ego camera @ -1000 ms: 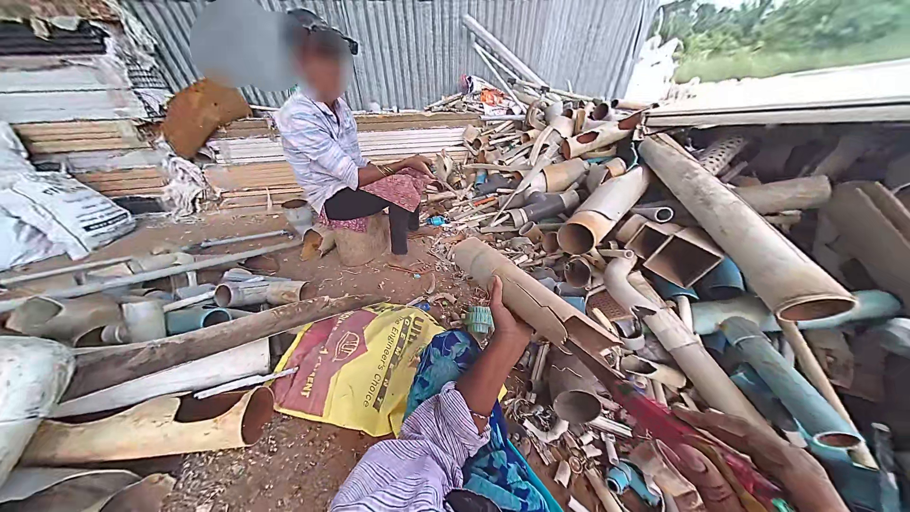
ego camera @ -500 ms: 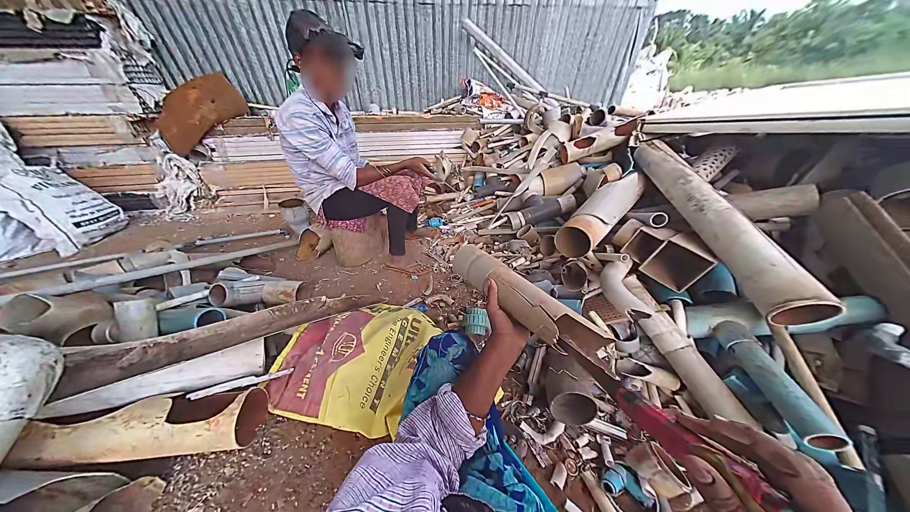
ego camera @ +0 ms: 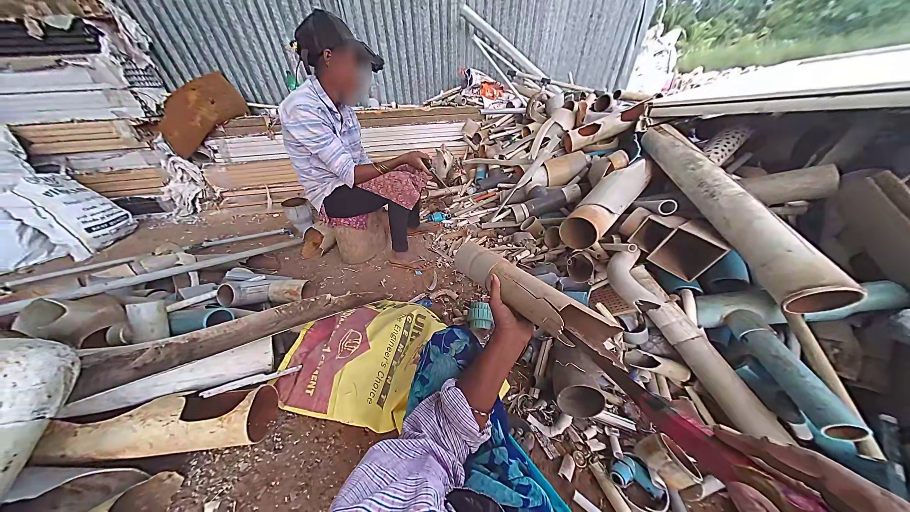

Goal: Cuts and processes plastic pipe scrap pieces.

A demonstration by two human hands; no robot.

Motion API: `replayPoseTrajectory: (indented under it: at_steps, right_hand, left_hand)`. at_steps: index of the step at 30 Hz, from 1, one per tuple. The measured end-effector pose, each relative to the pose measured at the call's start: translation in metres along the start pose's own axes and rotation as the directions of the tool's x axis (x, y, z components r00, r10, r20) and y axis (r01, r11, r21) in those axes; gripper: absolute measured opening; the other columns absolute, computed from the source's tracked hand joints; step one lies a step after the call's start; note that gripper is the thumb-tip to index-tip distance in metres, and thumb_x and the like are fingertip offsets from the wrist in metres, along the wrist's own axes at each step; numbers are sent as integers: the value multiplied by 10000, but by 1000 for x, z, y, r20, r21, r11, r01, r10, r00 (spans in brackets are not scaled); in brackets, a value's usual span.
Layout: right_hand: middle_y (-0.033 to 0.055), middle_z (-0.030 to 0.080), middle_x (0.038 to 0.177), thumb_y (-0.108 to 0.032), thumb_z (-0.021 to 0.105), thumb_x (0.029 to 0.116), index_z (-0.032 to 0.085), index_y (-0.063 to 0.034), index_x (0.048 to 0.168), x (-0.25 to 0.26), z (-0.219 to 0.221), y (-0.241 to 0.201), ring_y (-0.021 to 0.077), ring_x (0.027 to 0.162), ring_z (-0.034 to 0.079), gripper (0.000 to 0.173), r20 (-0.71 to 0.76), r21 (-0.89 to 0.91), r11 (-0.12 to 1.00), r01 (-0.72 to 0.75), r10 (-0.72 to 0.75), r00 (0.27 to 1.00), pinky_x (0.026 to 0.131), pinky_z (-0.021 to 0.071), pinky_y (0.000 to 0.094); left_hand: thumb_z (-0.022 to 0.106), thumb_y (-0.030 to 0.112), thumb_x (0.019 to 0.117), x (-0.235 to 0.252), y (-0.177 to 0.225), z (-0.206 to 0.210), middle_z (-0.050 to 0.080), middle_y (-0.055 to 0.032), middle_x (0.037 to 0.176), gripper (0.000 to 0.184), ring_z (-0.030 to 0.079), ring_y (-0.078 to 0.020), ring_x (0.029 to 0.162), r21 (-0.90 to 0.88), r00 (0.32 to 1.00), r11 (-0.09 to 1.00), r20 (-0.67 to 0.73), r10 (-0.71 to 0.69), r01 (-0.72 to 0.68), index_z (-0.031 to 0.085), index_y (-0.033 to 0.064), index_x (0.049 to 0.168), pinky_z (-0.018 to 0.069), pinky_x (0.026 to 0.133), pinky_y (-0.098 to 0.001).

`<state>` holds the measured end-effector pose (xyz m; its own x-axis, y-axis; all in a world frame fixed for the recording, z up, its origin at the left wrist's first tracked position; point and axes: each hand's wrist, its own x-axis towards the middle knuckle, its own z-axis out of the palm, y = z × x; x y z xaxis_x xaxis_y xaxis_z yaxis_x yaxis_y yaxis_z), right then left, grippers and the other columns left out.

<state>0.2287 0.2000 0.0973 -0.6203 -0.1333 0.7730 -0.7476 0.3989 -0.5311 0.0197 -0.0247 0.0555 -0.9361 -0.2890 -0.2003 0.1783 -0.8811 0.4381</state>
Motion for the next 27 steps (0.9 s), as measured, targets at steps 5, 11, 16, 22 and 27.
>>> replayPoseTrajectory:
  at_steps: [5, 11, 16, 22, 27]
  right_hand:
    - [247, 707, 1097, -263, 622, 1034, 573, 146, 1170, 3, 4, 0, 99, 1065, 686, 434, -23, -65, 997, -30, 28, 999, 989, 517, 225]
    - [138, 722, 1131, -248, 612, 1039, 573, 125, 1168, 9, 6, 2, -13, 1098, 647, 397, -68, -12, 1000, -27, 26, 997, 1005, 495, 169]
    - [139, 733, 1112, -252, 615, 1034, 563, 138, 1144, 11, 10, 5, -38, 1088, 649, 409, -81, -80, 994, -71, 64, 995, 999, 492, 148]
    - [33, 733, 1116, -293, 615, 1026, 631, -19, 1168, 11, 14, 20, -49, 1078, 644, 309, -78, -75, 996, -49, 43, 996, 949, 515, 122]
    - [20, 737, 1100, -250, 616, 1019, 636, -14, 1149, 13, 18, 25, -67, 1062, 639, 270, -74, -32, 998, -50, 48, 996, 938, 511, 109]
  left_hand:
    - [316, 586, 1068, -3, 0, 1, 615, -146, 1247, 577, 624, -271, 1106, 0, 1000, 1000, -3, -25, 25, 486, 154, 1411, 537, 898, -470]
    - [319, 608, 1057, 5, -4, -4, 651, -136, 1203, 586, 652, -276, 1064, -29, 999, 999, 16, -44, 45, 534, 166, 1377, 550, 875, -493]
    - [323, 605, 1057, 5, -8, -4, 638, -139, 1212, 582, 641, -281, 1078, -17, 998, 998, 25, -57, 57, 521, 157, 1371, 544, 882, -505]
    - [346, 657, 1028, 5, -11, -7, 658, -116, 1184, 600, 661, -266, 1050, 43, 998, 998, 29, -48, 46, 545, 187, 1341, 566, 840, -486]
    - [343, 642, 1037, 3, -7, -6, 661, -116, 1181, 588, 665, -265, 1047, 42, 999, 999, 17, -32, 31, 552, 184, 1341, 567, 835, -479]
